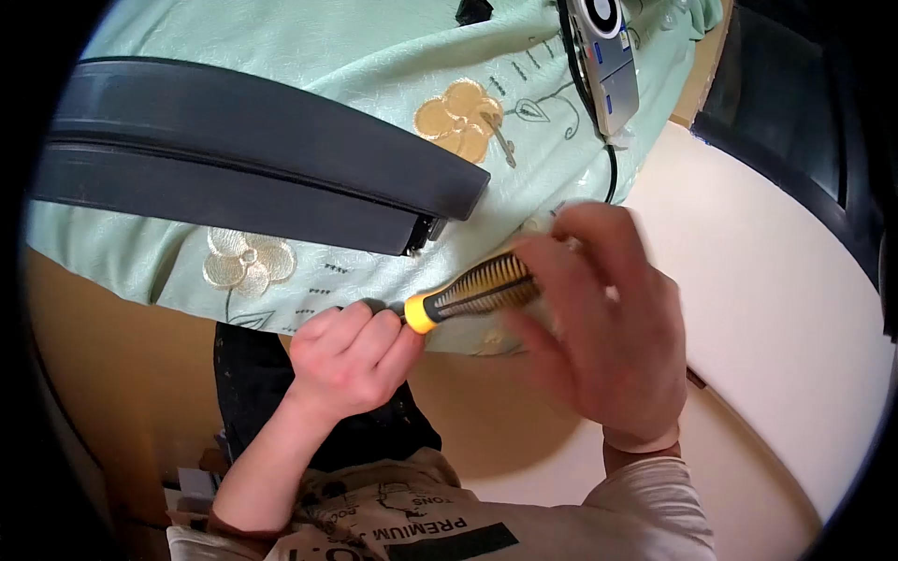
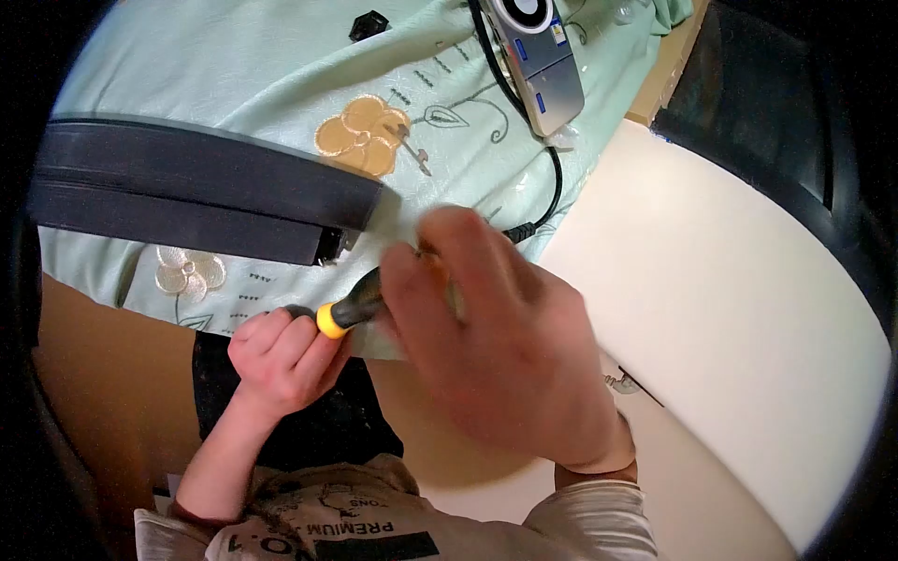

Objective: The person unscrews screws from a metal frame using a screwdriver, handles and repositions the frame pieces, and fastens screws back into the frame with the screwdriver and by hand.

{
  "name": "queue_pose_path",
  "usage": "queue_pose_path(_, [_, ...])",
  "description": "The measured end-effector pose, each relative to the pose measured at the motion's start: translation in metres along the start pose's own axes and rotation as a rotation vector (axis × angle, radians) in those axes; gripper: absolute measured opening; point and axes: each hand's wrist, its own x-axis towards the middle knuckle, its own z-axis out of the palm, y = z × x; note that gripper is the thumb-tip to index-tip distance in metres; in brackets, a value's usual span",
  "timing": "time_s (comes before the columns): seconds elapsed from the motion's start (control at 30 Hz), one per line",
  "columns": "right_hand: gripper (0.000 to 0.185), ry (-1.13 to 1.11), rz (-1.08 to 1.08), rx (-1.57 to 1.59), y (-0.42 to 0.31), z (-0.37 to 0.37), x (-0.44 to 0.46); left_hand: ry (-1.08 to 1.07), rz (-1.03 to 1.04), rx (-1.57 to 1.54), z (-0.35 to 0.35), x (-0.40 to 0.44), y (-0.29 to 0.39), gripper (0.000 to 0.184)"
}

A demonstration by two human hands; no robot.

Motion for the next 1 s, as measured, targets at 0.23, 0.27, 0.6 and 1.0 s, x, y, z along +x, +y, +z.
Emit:
queue_pose_path(0.23, [0.037,0.107,-0.07,0.056,0.025,0.039,-0.031,0.099,0.021,0.114,0.005,0.005,-0.001,0.012])
queue_pose_path(0.27, [0.041,0.113,-0.108,-0.014,0.028,0.053,-0.035,0.102,0.022,0.12,0.006,0.004,-0.001,0.012])
queue_pose_path(0.6, [0.031,0.264,-0.217,-0.149,0.046,0.108,-0.032,-0.022,-0.085,0.049,-0.033,0.018,-0.013,0.018])
queue_pose_path(1.0, [0.024,0.374,-0.166,-0.046,0.049,0.107,-0.025,-0.108,0.102,0.524,-0.073,0.059,-0.031,0.074])
